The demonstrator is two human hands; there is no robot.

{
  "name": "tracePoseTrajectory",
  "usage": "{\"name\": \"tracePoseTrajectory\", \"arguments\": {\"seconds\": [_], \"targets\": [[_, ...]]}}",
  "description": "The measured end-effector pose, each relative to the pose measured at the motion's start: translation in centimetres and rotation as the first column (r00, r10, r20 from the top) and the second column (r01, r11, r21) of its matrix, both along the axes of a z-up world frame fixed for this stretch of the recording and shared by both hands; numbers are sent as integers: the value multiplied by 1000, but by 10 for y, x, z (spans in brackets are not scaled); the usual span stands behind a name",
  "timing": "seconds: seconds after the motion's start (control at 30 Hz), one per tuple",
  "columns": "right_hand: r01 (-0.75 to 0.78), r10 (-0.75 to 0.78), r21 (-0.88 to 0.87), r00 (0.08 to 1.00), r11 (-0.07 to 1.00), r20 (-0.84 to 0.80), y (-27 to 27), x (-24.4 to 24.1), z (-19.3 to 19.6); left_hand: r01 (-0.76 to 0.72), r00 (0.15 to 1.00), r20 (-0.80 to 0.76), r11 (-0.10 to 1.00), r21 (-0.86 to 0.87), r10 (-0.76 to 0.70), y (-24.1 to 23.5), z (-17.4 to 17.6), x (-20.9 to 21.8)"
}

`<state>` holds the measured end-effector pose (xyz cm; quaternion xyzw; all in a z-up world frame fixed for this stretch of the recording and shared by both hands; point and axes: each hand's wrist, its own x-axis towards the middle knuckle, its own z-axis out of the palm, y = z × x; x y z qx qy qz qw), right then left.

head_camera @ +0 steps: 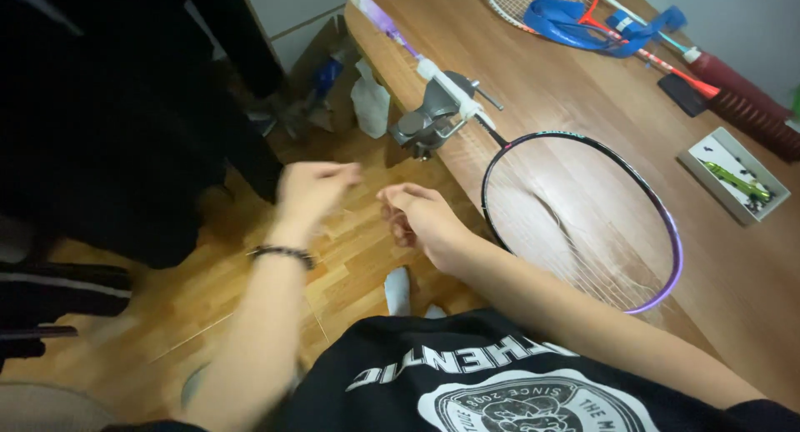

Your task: The person strings a badminton racket clamped in a vise by hand, threading a white string through the grommets and pulling it tight to form the net pattern.

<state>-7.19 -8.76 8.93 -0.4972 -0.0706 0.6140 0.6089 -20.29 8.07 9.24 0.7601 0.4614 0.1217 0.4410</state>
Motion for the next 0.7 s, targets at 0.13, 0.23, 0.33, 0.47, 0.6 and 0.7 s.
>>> {"name": "tracePoseTrajectory", "arguments": {"seconds": [0.13, 0.23, 0.33, 0.47, 0.6, 0.7], "targets": [[-143, 204, -259, 952, 955, 227, -2, 2, -22, 240, 964, 105, 969, 54, -245, -53, 11, 72], [-306, 432, -364, 834, 880, 344, -6, 3, -35, 310, 907, 248, 938, 152, -340, -67, -32, 128], [-434, 556, -380, 766, 817, 322, -10, 6, -39, 406, 873, 326, 910, -78, -362, -71, -72, 173], [-449, 560, -362, 766, 817, 315, -17, 10, -45, 444, 891, 329, 749, -492, -313, -78, -80, 174], [-414, 523, -353, 794, 839, 310, -29, 20, -58, 362, 922, 365, 629, -688, -132, -67, -123, 161], [-273, 407, -373, 843, 887, 351, -25, 25, -50, 216, 954, 298, 722, -657, -14, -46, -124, 132]]}}
